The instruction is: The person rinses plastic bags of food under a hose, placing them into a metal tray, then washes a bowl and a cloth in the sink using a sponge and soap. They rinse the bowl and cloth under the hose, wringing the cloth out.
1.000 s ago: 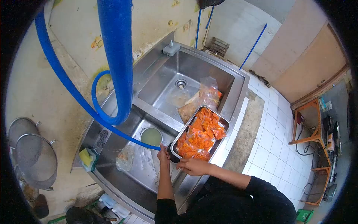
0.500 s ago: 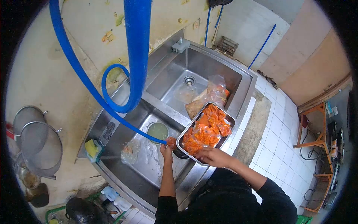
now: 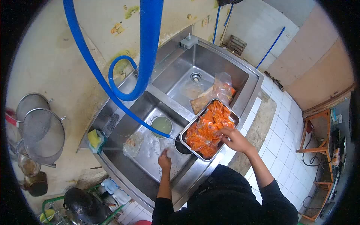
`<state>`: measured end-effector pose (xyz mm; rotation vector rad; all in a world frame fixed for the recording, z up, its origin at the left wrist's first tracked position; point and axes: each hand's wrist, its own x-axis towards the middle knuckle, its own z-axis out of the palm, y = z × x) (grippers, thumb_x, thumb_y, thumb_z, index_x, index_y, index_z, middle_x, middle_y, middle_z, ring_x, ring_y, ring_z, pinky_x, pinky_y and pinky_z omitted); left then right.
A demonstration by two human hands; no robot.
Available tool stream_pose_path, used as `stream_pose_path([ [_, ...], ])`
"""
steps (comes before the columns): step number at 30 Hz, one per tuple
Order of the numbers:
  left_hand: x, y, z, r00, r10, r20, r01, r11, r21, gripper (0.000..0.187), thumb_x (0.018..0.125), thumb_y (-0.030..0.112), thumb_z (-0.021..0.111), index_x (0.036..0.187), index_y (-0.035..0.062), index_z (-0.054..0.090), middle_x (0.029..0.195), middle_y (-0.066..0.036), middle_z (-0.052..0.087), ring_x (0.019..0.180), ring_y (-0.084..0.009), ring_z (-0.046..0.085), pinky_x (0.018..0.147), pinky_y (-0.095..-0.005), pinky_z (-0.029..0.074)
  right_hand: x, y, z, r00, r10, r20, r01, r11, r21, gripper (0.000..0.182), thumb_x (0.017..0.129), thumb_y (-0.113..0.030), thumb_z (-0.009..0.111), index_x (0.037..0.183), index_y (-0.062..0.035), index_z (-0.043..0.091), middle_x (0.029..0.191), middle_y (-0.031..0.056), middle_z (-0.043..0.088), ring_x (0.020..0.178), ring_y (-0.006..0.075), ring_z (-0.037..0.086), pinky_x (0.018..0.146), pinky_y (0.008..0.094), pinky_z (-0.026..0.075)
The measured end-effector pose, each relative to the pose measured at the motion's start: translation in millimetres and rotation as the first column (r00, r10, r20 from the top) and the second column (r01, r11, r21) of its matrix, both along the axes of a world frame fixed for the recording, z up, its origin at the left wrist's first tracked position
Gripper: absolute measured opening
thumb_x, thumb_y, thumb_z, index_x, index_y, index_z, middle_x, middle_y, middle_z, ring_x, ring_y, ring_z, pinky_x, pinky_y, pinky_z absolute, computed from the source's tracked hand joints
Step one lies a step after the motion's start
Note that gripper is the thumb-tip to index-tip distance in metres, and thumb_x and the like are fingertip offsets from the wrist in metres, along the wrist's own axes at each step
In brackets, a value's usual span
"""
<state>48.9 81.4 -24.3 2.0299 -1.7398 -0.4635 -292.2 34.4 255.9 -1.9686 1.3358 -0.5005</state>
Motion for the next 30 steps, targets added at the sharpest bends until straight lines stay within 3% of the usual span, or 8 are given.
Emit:
stream_pose_path([
  [1,18,10,-30,0.996,-0.009,0.09,-0.017,0.959,0.283,0.019,0.07,0.015,0.062,0.088,0.008,0.064,0.087,-0.013,0.064,0.077,-0.0284,0.062,0.071,-0.0351,0.048,-5,-4,4,1.0,-0.027,-0.014,0.026,0.998,-0.052,0.019,0.078,-0.003,0.048,0.095,0.0002,0.057,0.088,0.0157,0.056,0.08,0.0302,0.057,0.072,0.0373,0.046],
  [8,12,-19,79,0.894,0.248,-0.374,-0.253,0.967,0.036,0.013,0.077,0.012,0.06,0.087,0.0031,0.061,0.078,-0.012,0.064,0.071,-0.018,0.063,0.066,-0.0298,0.05,-33,-10,15,0.978,-0.206,-0.02,0.205,0.978,-0.041,0.017,0.079,-0.003,0.05,0.094,0.0006,0.057,0.084,0.0154,0.056,0.076,0.0279,0.058,0.07,0.0347,0.048],
  [10,-20,-26,122,0.613,0.028,-0.79,-0.193,0.974,-0.115,0.018,0.08,0.01,0.059,0.096,0.0015,0.057,0.086,-0.008,0.063,0.076,-0.0141,0.059,0.067,-0.0274,0.049,-33,-12,19,0.967,-0.255,-0.001,0.255,0.967,-0.014,0.016,0.079,-0.004,0.05,0.093,0.0003,0.058,0.085,0.0157,0.057,0.077,0.0285,0.059,0.07,0.0353,0.048],
  [14,-79,-28,149,0.314,0.005,-0.949,0.016,1.0,0.01,0.029,0.078,0.01,0.062,0.103,0.0013,0.051,0.106,-0.01,0.051,0.098,-0.0173,0.05,0.08,-0.0301,0.045,-41,-23,1,0.971,-0.238,-0.01,0.237,0.97,-0.056,0.017,0.078,-0.005,0.051,0.093,-0.001,0.059,0.087,0.0158,0.057,0.078,0.0291,0.058,0.07,0.0357,0.048],
  [18,-111,-21,159,0.839,-0.042,-0.543,-0.064,0.983,-0.174,0.046,0.069,0.008,0.067,0.108,-0.0002,0.045,0.103,-0.013,0.04,0.098,-0.0245,0.041,0.082,-0.0349,0.04,-46,-33,-5,0.97,-0.244,-0.021,0.245,0.968,0.053,0.019,0.078,-0.005,0.052,0.095,-0.001,0.058,0.091,0.0155,0.057,0.082,0.0303,0.057,0.073,0.0351,0.047],
  [22,-114,8,91,0.788,0.146,-0.598,-0.158,0.987,0.033,0.064,0.068,0.016,0.072,0.118,0.0025,0.034,0.101,-0.014,0.041,0.092,-0.0202,0.045,0.074,-0.0289,0.045,-64,-47,-42,0.948,-0.315,-0.047,0.306,0.943,-0.131,0.024,0.079,-0.012,0.054,0.101,-0.0024,0.057,0.099,0.0182,0.055,0.09,0.0328,0.054,0.081,0.0383,0.043],
  [25,-114,21,88,0.337,0.255,-0.906,0.164,0.932,0.323,0.046,0.073,0.017,0.069,0.105,0.0055,0.038,0.084,-0.006,0.046,0.074,-0.0151,0.053,0.063,-0.0284,0.05,-83,-64,-94,0.888,-0.423,-0.18,0.38,0.895,-0.233,0.03,0.081,-0.02,0.054,0.106,-0.003,0.056,0.107,0.0209,0.052,0.096,0.0332,0.052,0.085,0.0396,0.041],
  [30,-123,18,99,0.655,-0.049,-0.754,0.013,0.999,-0.053,0.044,0.069,0.017,0.072,0.091,0.0065,0.035,0.07,-0.002,0.038,0.059,-0.0126,0.043,0.052,-0.0273,0.039,-103,-94,-163,0.798,-0.595,0.093,0.555,0.787,0.27,0.042,0.082,-0.035,0.053,0.106,0.0002,0.055,0.103,0.016,0.056,0.096,0.0231,0.053,0.083,0.0334,0.042],
])
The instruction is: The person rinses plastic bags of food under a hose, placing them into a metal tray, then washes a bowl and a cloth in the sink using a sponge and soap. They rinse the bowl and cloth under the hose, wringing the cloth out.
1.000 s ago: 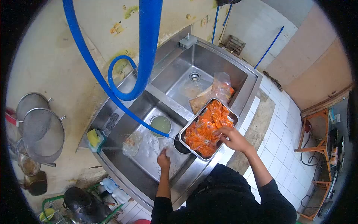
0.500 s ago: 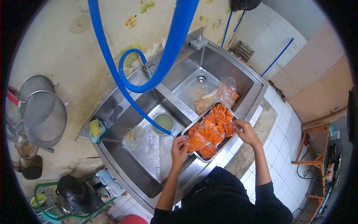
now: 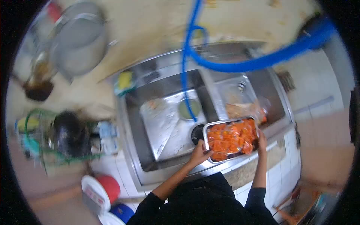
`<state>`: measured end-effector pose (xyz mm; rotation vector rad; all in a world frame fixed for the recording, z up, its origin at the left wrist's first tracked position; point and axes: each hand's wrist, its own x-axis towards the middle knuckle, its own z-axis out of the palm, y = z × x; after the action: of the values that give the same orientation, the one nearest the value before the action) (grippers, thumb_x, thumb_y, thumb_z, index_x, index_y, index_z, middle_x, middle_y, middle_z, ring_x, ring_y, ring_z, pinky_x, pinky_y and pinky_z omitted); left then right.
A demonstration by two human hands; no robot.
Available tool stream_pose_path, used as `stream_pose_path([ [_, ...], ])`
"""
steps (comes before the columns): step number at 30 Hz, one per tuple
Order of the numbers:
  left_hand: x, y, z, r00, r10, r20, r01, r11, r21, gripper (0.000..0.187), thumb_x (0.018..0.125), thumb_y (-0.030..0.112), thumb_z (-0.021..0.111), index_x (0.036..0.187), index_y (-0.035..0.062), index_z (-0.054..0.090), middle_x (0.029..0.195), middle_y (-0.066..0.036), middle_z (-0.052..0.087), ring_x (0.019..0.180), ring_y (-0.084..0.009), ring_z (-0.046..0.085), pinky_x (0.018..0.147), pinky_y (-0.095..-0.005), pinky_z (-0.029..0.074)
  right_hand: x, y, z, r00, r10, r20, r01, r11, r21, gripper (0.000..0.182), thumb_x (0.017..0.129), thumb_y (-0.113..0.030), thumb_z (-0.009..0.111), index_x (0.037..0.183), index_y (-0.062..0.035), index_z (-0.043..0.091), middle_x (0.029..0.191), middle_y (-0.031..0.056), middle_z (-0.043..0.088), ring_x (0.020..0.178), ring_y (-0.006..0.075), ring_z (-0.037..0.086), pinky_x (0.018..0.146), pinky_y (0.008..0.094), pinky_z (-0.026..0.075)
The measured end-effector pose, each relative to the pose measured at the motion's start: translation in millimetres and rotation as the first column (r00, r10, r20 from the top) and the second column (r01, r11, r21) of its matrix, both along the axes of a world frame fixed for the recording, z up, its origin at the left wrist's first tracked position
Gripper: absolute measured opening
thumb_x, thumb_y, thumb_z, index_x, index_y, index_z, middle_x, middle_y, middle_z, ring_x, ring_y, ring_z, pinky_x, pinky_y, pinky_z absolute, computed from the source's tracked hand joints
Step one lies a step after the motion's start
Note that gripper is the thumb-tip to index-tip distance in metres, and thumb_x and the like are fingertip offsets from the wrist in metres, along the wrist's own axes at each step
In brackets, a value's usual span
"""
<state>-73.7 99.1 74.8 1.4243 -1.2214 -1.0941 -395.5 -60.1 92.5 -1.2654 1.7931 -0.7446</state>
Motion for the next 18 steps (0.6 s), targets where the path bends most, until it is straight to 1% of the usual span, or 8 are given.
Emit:
stream_pose_path([
  [1,-2,1,-6,0.986,0.097,-0.136,-0.088,0.994,0.066,0.051,0.065,0.018,0.074,0.095,0.0064,0.034,0.072,-0.003,0.038,0.061,-0.0138,0.044,0.054,-0.0291,0.04,-2,-2,-11,0.965,-0.149,0.214,0.147,0.989,0.023,0.045,0.082,-0.037,0.053,0.107,-0.0006,0.054,0.096,0.0105,0.057,0.089,0.0196,0.054,0.078,0.0316,0.044],
  [4,3,2,2,0.982,0.186,-0.032,-0.176,0.966,0.19,0.07,0.057,0.014,0.076,0.107,0.0049,0.028,0.079,-0.007,0.045,0.066,-0.0198,0.05,0.061,-0.035,0.043,24,11,-4,0.894,-0.068,0.443,0.094,0.995,-0.037,0.031,0.083,-0.03,0.053,0.097,-0.002,0.053,0.092,0.0073,0.055,0.082,0.0169,0.053,0.072,0.0298,0.045],
  [5,-1,1,-21,0.984,0.165,-0.064,-0.17,0.982,-0.077,0.067,0.059,0.013,0.073,0.107,0.0052,0.028,0.083,-0.01,0.05,0.071,-0.0261,0.054,0.063,-0.0382,0.045,29,10,-6,0.888,-0.145,0.436,0.152,0.988,0.018,0.031,0.083,-0.029,0.053,0.098,-0.0023,0.053,0.092,0.0076,0.055,0.082,0.0185,0.054,0.07,0.0305,0.046],
  [8,24,22,1,0.991,0.124,-0.046,-0.109,0.963,0.248,0.061,0.062,0.01,0.068,0.108,0.0038,0.029,0.094,-0.017,0.053,0.088,-0.0311,0.056,0.075,-0.0393,0.044,50,22,4,0.894,-0.148,0.422,0.124,0.989,0.085,0.026,0.082,-0.026,0.052,0.092,-0.0032,0.057,0.093,0.0071,0.057,0.085,0.0189,0.055,0.074,0.031,0.045],
  [10,39,52,12,0.972,0.227,-0.066,-0.212,0.959,0.186,0.063,0.063,0.012,0.069,0.111,0.0027,0.03,0.097,-0.018,0.052,0.092,-0.031,0.054,0.078,-0.0395,0.043,76,41,15,0.829,-0.14,0.541,0.091,0.989,0.116,0.025,0.083,-0.025,0.051,0.095,-0.0028,0.052,0.097,0.0074,0.056,0.086,0.0195,0.055,0.076,0.0326,0.046],
  [13,78,118,38,0.951,0.304,0.052,-0.308,0.947,0.095,0.071,0.069,0.02,0.071,0.122,0.0014,0.027,0.112,-0.019,0.044,0.109,-0.028,0.043,0.092,-0.0383,0.035,121,81,28,0.841,-0.011,0.541,-0.07,0.989,0.129,0.021,0.084,-0.022,0.051,0.096,-0.0042,0.051,0.095,0.0061,0.054,0.091,0.019,0.053,0.081,0.0324,0.043],
  [15,96,170,38,0.916,0.392,0.09,-0.402,0.893,0.202,0.073,0.069,0.025,0.073,0.121,0.0012,0.029,0.115,-0.018,0.042,0.112,-0.0279,0.041,0.095,-0.0384,0.034,169,102,41,0.936,0.278,0.217,-0.29,0.957,0.026,0.018,0.085,-0.02,0.05,0.094,-0.005,0.052,0.093,0.0055,0.053,0.088,0.0173,0.051,0.081,0.0306,0.041],
  [18,110,250,54,0.774,0.605,0.184,-0.631,0.714,0.304,0.084,0.066,0.027,0.074,0.127,-0.0029,0.025,0.119,-0.022,0.041,0.115,-0.0335,0.04,0.096,-0.0392,0.034,247,119,32,0.814,0.509,0.279,-0.521,0.853,-0.038,0.012,0.082,-0.013,0.051,0.081,-0.0021,0.054,0.082,0.0037,0.049,0.081,0.0141,0.047,0.077,0.0259,0.037],
])
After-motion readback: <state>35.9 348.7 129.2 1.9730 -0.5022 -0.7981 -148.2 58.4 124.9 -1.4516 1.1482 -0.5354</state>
